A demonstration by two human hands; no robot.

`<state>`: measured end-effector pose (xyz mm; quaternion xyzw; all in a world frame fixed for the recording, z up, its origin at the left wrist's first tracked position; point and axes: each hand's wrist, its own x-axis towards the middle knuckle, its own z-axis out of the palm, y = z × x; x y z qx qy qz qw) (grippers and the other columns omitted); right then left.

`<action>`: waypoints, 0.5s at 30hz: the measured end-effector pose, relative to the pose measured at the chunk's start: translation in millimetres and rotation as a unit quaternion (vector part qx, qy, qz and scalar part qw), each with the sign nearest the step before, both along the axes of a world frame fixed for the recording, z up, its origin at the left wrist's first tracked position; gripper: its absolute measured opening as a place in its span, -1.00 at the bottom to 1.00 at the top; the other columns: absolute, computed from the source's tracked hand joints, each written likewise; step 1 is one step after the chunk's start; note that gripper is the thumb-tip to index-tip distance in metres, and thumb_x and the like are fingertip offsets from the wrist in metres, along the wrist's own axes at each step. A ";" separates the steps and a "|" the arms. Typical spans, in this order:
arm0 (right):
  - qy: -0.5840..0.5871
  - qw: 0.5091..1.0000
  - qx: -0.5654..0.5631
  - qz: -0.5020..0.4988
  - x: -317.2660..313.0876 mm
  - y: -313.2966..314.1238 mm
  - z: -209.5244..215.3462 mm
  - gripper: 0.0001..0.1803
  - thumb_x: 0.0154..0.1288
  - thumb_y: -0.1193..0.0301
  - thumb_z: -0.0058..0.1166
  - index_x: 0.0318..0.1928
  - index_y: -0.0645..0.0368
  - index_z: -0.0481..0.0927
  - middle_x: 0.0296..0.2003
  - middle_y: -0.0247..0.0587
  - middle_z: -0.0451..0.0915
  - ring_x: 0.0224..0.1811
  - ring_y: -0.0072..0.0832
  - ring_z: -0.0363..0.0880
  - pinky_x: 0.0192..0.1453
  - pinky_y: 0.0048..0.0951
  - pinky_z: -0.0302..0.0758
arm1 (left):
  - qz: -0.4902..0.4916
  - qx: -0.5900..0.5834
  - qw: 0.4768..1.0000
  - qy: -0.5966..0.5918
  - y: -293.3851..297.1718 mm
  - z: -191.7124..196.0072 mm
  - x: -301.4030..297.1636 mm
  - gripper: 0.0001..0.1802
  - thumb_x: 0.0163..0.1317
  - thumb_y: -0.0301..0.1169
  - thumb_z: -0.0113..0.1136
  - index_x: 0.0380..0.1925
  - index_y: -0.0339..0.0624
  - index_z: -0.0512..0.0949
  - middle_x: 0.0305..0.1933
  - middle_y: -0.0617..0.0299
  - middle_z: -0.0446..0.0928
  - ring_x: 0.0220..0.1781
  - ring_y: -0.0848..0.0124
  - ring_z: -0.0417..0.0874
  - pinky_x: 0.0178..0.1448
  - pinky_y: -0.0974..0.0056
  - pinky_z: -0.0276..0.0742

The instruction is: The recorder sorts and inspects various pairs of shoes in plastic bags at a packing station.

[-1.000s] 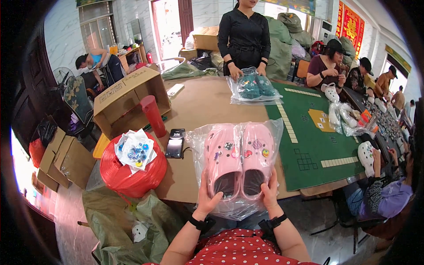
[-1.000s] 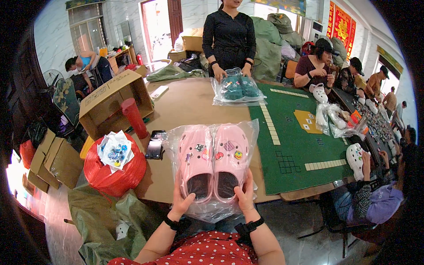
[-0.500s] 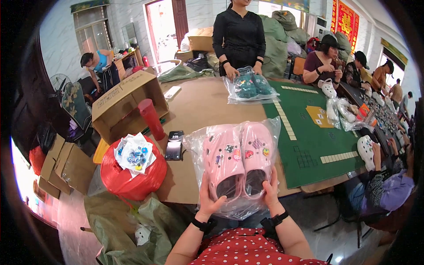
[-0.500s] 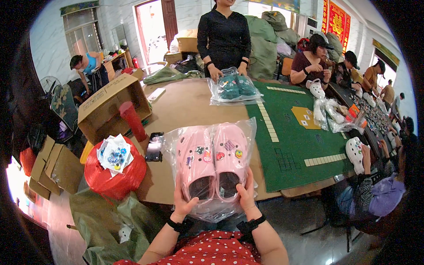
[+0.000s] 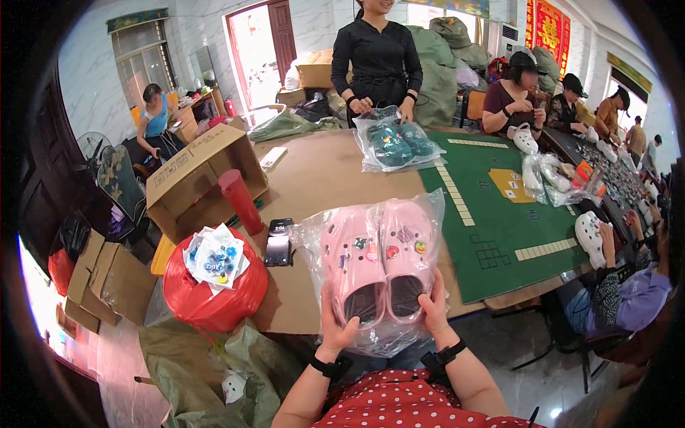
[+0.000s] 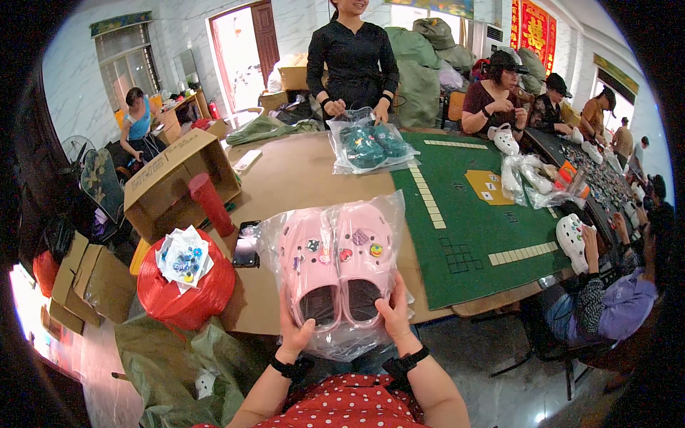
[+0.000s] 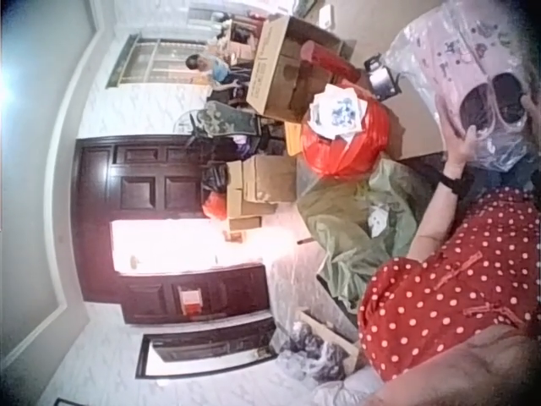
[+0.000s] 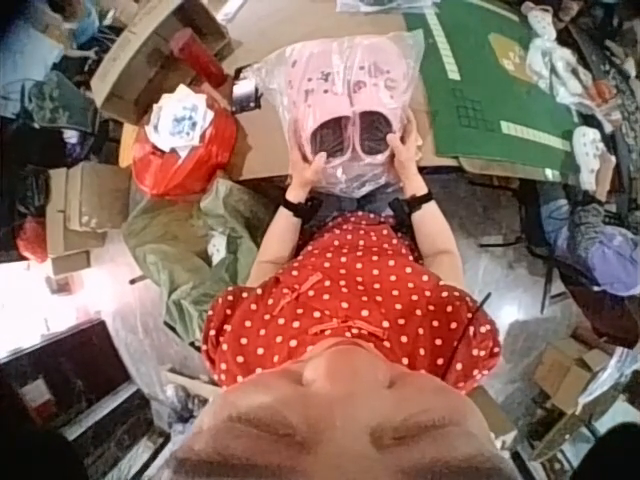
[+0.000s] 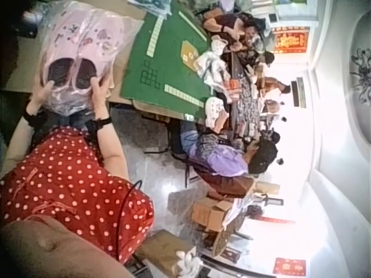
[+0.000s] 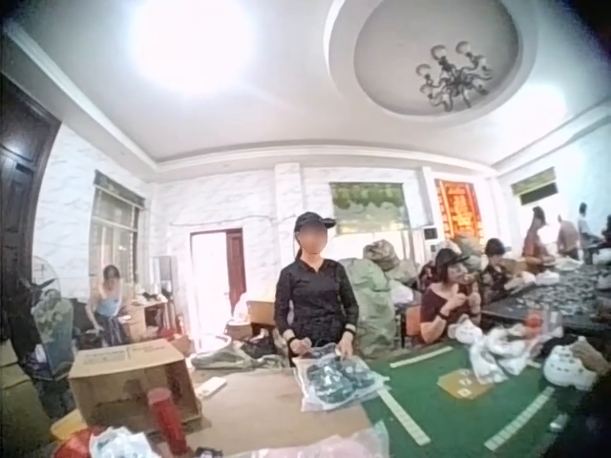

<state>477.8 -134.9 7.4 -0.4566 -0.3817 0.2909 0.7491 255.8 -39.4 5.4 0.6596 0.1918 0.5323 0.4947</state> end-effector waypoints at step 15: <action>-0.021 1.000 -0.002 0.009 -0.6 -1.3 4.9 -0.01 0.13 0.32 0.27 0.46 0.27 -0.01 0.37 -0.08 0.18 0.42 -0.30 0.17 0.47 -0.28 0.11 | 0.022 -0.008 0.999 0.034 2.6 -4.5 -1.3 0.00 -0.05 -0.60 0.02 0.46 -0.40 -0.14 0.52 -0.10 -0.03 0.57 0.13 -0.04 0.58 0.13 -0.17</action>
